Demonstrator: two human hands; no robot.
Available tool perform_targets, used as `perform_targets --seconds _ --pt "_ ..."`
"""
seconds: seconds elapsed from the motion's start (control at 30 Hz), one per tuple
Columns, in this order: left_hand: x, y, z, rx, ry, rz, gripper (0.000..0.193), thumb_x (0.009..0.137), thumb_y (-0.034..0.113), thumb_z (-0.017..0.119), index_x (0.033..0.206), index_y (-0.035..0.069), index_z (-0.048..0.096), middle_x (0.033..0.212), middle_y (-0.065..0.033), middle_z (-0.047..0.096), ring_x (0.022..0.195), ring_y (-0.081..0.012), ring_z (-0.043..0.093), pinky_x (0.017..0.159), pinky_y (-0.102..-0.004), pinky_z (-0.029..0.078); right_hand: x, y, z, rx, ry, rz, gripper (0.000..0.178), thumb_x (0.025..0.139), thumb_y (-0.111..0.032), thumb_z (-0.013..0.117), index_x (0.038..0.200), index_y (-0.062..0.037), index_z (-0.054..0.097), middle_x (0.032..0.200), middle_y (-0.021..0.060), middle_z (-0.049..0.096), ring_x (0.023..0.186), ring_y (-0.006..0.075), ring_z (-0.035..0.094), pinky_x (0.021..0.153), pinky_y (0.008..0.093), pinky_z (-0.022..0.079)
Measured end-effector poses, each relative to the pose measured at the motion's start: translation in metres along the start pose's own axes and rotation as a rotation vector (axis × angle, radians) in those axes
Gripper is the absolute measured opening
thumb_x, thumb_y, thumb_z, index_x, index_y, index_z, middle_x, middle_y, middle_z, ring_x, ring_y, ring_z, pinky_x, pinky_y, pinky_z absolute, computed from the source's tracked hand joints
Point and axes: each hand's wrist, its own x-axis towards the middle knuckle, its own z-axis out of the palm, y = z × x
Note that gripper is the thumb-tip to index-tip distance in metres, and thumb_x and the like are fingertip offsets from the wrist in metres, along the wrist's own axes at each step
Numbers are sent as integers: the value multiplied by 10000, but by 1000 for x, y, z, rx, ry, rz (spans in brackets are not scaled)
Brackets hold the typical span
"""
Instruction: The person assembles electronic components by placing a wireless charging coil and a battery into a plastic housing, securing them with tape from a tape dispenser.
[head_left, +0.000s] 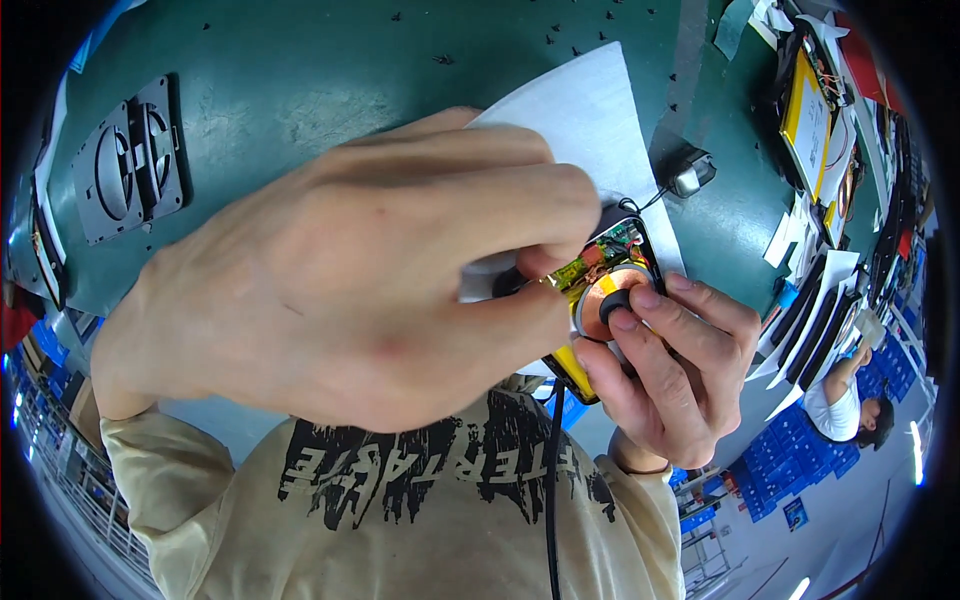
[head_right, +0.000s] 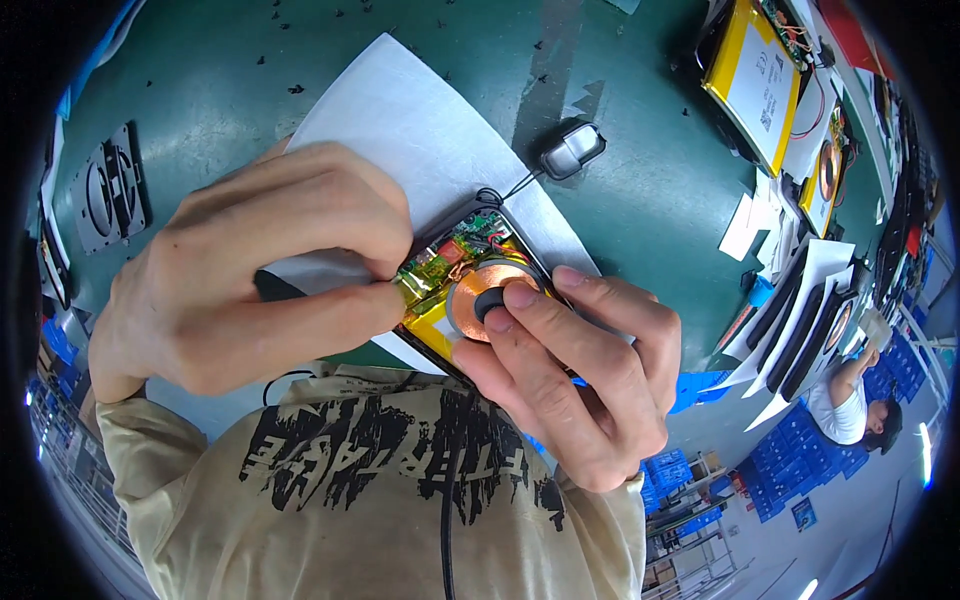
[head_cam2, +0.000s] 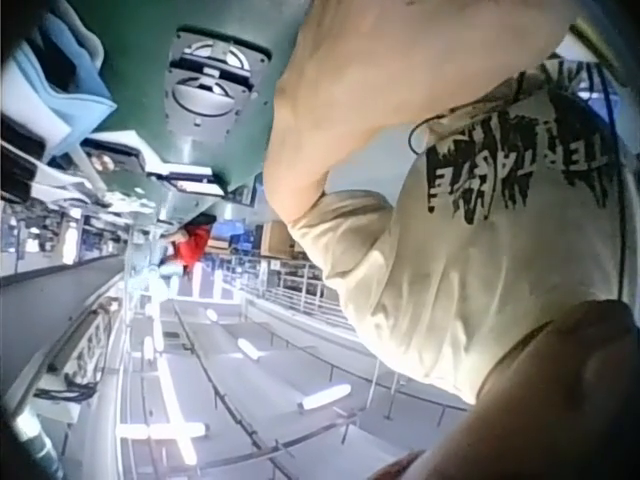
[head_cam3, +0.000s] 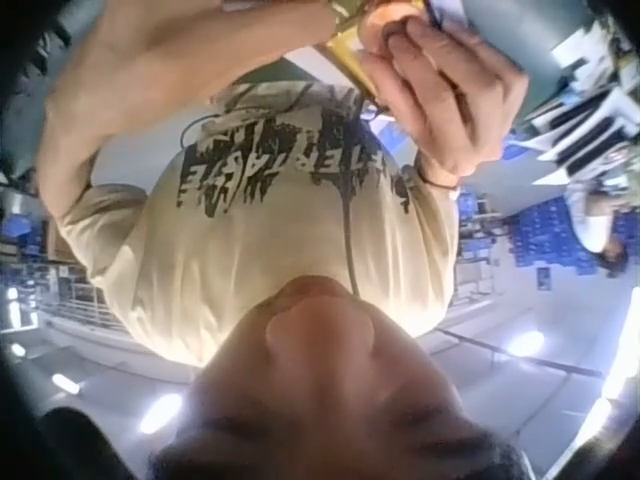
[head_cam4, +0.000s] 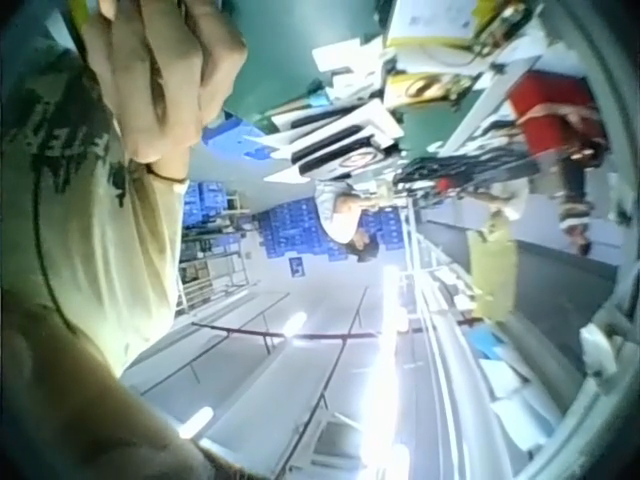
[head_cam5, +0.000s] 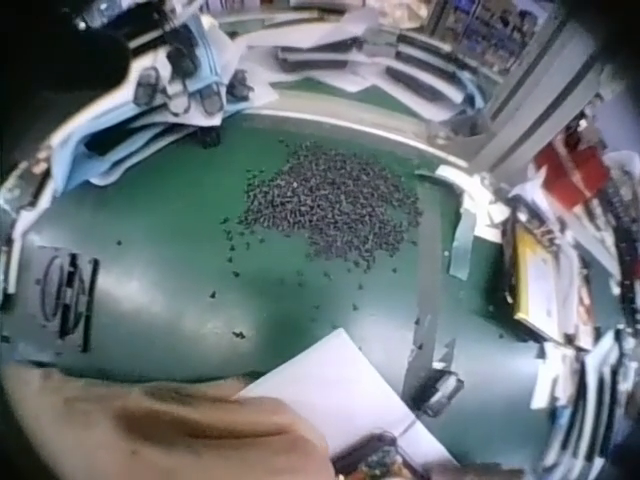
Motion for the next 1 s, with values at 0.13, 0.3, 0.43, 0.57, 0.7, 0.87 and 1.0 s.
perform_targets --seconds 0.13,0.3,0.43,0.57,0.7,0.87,1.0 --pt "-7 0 -5 -37 -27 20 229 658 16 787 832 -47 652 970 -134 644 887 -324 661 684 -398 538 0 0 -1 26 -17 24 348 563 -169 915 844 -24 770 924 88 723 871 279 650 634 304 551" --pt "-11 -2 1 58 -16 119 319 611 108 828 851 -44 682 997 -107 658 941 -332 676 669 -407 585 0 1 -1 41 -19 37 358 564 -171 917 855 -27 766 928 80 719 870 276 651 638 297 550" --pt "-8 3 -4 -1 -52 40 336 569 115 832 818 -48 677 992 -112 657 943 -332 676 665 -408 584 -1 3 -1 40 -18 26 359 561 -173 917 851 -25 766 925 83 717 867 276 651 633 294 548" --pt "-7 3 -3 41 -43 77 359 524 119 825 805 -51 680 986 -116 659 947 -340 676 657 -422 583 0 2 0 59 -11 35 358 559 -173 915 847 -21 765 925 90 717 862 278 652 623 292 547" --pt "-7 3 -4 69 -35 129 379 488 121 805 788 -68 673 983 -125 663 939 -353 677 639 -442 579 0 2 0 74 -8 40 354 562 -169 912 845 -17 764 924 93 716 855 281 652 622 292 548" --pt "-6 -5 1 83 15 257 373 492 143 784 763 -83 662 979 -153 654 908 -377 680 598 -435 578 0 2 -1 65 -18 43 355 560 -166 914 847 -19 764 926 94 716 858 281 653 631 295 549" --pt "-7 -5 2 156 20 332 359 491 148 776 739 -78 646 984 -178 646 873 -393 684 595 -451 590 2 1 -2 71 -27 46 350 565 -163 916 848 -25 763 938 86 714 865 280 652 640 295 548"
